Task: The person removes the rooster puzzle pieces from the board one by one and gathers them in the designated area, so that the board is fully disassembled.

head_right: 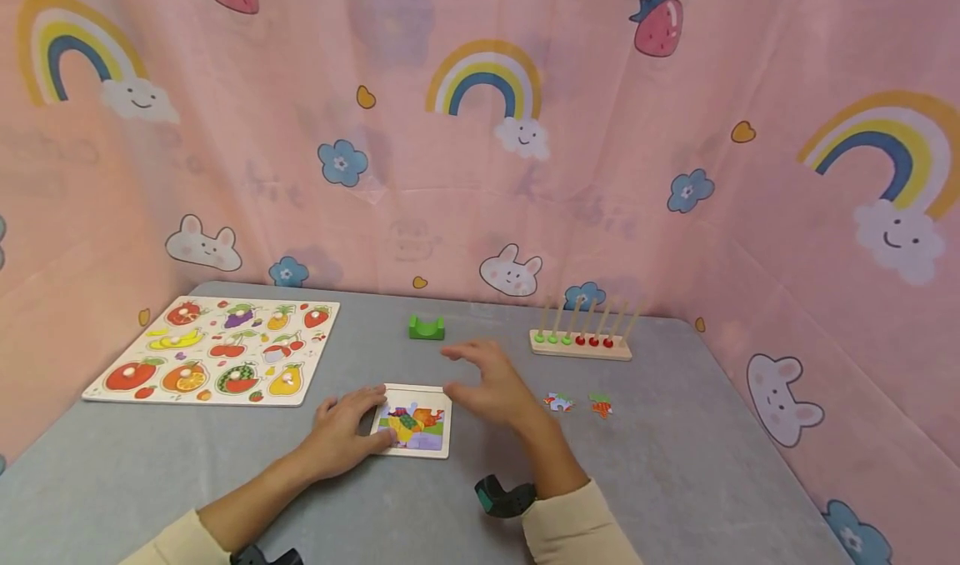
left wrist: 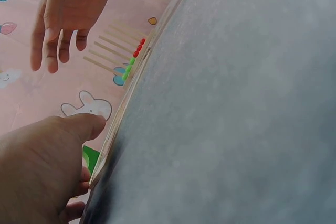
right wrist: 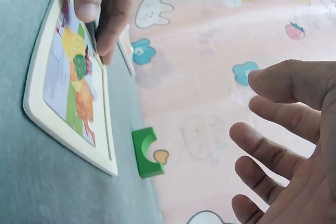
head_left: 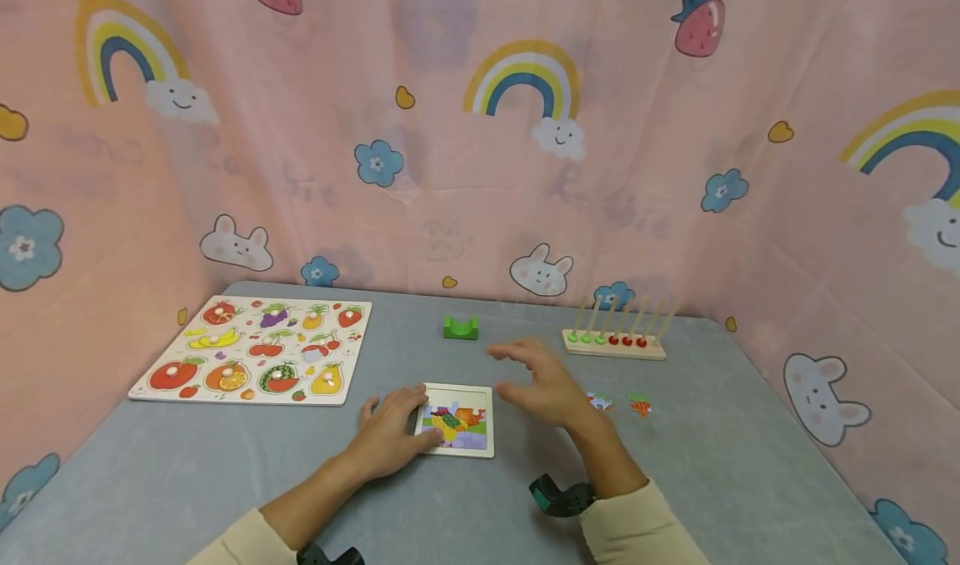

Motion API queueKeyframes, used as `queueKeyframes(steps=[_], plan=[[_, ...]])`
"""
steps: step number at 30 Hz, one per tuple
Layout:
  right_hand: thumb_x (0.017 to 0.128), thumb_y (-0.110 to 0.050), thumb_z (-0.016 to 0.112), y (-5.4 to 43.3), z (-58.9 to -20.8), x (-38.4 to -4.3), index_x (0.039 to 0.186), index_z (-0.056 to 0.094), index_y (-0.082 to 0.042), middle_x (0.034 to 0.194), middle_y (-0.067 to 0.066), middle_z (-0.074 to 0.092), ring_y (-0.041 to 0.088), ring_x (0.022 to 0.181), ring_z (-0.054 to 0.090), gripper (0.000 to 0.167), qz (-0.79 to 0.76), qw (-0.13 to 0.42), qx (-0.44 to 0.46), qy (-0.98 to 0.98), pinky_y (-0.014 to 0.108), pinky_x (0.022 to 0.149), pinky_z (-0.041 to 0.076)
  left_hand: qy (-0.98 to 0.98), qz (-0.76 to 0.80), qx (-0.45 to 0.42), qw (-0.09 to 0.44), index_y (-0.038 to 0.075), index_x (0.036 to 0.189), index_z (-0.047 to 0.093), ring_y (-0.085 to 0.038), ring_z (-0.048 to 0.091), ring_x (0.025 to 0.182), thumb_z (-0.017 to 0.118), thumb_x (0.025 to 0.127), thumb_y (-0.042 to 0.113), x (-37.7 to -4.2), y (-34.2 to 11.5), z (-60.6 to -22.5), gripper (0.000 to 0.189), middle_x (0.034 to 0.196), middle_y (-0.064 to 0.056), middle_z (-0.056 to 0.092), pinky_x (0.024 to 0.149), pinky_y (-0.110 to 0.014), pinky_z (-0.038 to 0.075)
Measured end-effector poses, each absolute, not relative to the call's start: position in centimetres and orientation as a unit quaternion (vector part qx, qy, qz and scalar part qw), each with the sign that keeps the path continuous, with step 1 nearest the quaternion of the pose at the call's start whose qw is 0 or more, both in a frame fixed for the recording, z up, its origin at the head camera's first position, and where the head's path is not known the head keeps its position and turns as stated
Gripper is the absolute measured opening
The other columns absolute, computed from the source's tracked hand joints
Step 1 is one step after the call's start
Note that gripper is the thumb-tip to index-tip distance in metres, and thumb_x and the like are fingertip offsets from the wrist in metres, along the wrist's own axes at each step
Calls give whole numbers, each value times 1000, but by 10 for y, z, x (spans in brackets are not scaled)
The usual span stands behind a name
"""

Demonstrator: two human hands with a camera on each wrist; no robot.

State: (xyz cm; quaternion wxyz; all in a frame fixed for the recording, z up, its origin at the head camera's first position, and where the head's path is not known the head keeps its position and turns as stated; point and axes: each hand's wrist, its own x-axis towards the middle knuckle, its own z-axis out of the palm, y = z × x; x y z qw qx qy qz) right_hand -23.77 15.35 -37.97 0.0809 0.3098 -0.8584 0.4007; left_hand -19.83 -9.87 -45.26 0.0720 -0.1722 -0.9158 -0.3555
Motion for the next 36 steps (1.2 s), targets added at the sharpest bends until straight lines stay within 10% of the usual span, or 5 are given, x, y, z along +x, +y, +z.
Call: queueKeyframes(steps=[36], plan=[[81,-12,73,90,-432,-241,121,67,-4,106,7,59,25,105,45,41,357,0,314,-880,43,84,40,-921,-338,-167,96,-3,117,66,-32,45,127,82,76,27,-201,-99,-455,53,132,-14,56,97,-64,17]])
